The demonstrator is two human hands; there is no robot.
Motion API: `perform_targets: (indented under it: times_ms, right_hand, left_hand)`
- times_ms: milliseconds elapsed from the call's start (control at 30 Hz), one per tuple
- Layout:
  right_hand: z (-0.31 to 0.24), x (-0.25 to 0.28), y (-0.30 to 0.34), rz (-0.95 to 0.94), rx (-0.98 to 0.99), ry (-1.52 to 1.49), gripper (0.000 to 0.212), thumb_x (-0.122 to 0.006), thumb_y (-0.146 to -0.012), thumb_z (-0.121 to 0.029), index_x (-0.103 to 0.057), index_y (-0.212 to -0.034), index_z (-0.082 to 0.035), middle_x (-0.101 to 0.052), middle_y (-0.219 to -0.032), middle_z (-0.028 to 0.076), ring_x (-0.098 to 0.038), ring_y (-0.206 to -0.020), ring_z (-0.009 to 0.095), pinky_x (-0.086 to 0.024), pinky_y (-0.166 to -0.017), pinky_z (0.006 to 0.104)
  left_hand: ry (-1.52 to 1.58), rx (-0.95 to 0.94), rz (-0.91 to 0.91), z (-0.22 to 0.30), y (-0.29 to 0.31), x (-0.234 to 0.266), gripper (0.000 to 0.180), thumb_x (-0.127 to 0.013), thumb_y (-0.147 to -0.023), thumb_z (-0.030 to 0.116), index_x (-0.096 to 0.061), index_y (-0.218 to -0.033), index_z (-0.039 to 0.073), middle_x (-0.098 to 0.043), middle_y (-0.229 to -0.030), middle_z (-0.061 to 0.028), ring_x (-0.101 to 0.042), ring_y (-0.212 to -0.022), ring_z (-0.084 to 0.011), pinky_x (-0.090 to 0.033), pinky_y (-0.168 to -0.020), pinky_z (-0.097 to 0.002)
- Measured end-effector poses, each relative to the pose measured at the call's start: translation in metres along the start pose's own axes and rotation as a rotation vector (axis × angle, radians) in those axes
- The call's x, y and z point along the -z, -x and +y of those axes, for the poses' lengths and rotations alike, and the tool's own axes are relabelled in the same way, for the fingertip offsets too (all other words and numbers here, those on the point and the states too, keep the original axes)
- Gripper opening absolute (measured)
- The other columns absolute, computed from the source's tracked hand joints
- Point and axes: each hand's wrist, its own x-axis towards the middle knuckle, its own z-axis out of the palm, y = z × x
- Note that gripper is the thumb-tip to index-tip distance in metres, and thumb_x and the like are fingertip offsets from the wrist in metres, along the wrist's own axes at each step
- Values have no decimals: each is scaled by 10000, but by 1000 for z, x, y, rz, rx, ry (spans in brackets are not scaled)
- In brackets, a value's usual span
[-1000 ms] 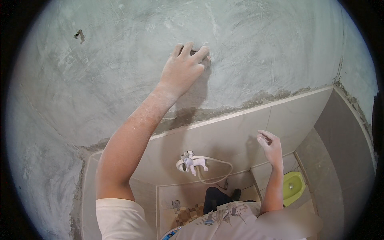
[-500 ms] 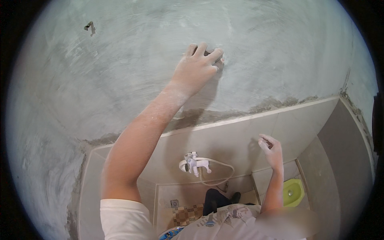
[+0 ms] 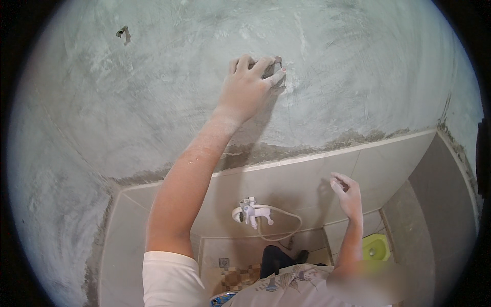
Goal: The person sands a plastered wall using a hand sanding block, moving the tool across the surface and into the corner while stabilizing themselves with their other hand.
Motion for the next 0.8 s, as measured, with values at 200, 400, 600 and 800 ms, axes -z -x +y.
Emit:
perform_targets:
  times_ms: [200,400,600,800]
  right_hand:
    - [-85,-29,-23,-8,322,252,492,-782,-922,-169,-686,-1387,-37,-696,-1244,160,-657,-1137,258,-514,-971,362]
    - [-185,-54,-118,295,825,538,746,-756,-945,-231,-456,-1623,-146,-326,-1697,217,-333,-1548,425,-309,-1257,532]
    - [-190,-75,-216,575,997,675,746,-647,-1030,-409,-349,-1686,-216,-243,-1756,172,-227,-1612,402,-239,-1279,582]
    - [-166,-79,-224,661,1018,820,756,-558,-1059,-533,-290,-1708,-251,-197,-1783,128,-173,-1636,377,-166,-1300,600]
  left_hand:
    - [-116,-151,41,-6,4,-16,409,-689,-930,155,-737,-1324,253,-568,-1463,-6,-548,-1175,-273,-465,-1067,-412]
    - [-32,-21,58,-3,14,-25,361,-695,-913,130,-759,-1258,217,-569,-1437,9,-547,-1195,-268,-476,-1070,-409]
    - [-153,-58,89,-22,19,-15,364,-715,-852,153,-780,-1210,147,-590,-1433,4,-557,-1181,-245,-484,-1083,-400]
    - [-79,-333,40,-23,32,-26,330,-722,-1001,225,-743,-1329,198,-676,-1286,-74,-556,-1198,-233,-444,-1049,-439]
